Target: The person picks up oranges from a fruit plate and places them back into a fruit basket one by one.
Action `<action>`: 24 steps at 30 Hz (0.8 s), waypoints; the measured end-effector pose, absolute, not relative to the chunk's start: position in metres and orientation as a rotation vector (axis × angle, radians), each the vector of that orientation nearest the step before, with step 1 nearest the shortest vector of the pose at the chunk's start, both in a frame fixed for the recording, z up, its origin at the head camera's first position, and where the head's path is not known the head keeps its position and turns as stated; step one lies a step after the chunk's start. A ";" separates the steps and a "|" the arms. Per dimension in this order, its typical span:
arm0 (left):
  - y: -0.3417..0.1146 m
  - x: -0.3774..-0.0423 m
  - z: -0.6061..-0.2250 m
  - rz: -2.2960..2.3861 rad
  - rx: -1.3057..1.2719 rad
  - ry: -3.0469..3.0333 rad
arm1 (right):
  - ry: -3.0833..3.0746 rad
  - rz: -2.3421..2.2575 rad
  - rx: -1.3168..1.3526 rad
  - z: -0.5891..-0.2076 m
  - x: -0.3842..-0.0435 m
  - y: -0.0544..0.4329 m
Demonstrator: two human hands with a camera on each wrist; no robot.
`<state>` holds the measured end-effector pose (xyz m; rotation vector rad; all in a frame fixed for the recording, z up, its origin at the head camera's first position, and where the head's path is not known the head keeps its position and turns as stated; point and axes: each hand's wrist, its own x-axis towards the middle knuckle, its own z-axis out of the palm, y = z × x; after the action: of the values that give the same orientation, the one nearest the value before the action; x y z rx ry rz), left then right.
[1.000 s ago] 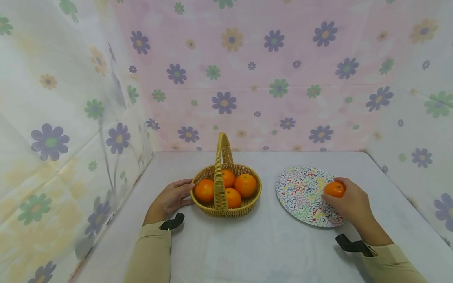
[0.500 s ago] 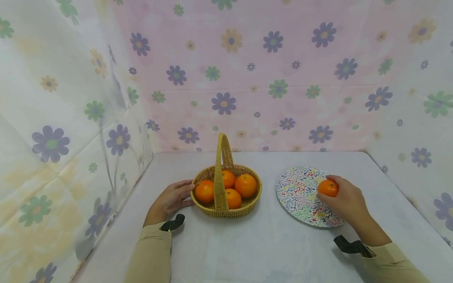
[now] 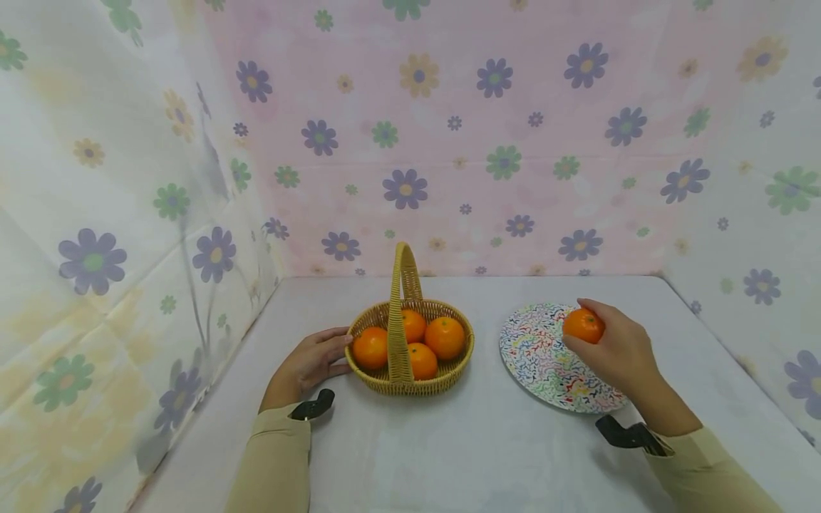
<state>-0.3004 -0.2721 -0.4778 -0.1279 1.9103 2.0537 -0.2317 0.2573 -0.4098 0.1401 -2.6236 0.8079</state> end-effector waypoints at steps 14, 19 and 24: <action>-0.272 -0.302 -0.480 2.086 -0.125 1.879 | -2.540 0.962 0.234 -0.392 -0.243 0.217; -0.271 -0.301 -0.479 2.088 -0.136 1.885 | -2.499 1.006 0.273 -0.391 -0.246 0.204; -0.272 -0.301 -0.479 2.090 -0.139 1.891 | -2.480 1.060 0.309 -0.387 -0.250 0.192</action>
<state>-0.3006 -0.2715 -0.4789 -0.1390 1.8911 2.0896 -0.2500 0.1923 -0.3875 0.3088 -2.4804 1.0604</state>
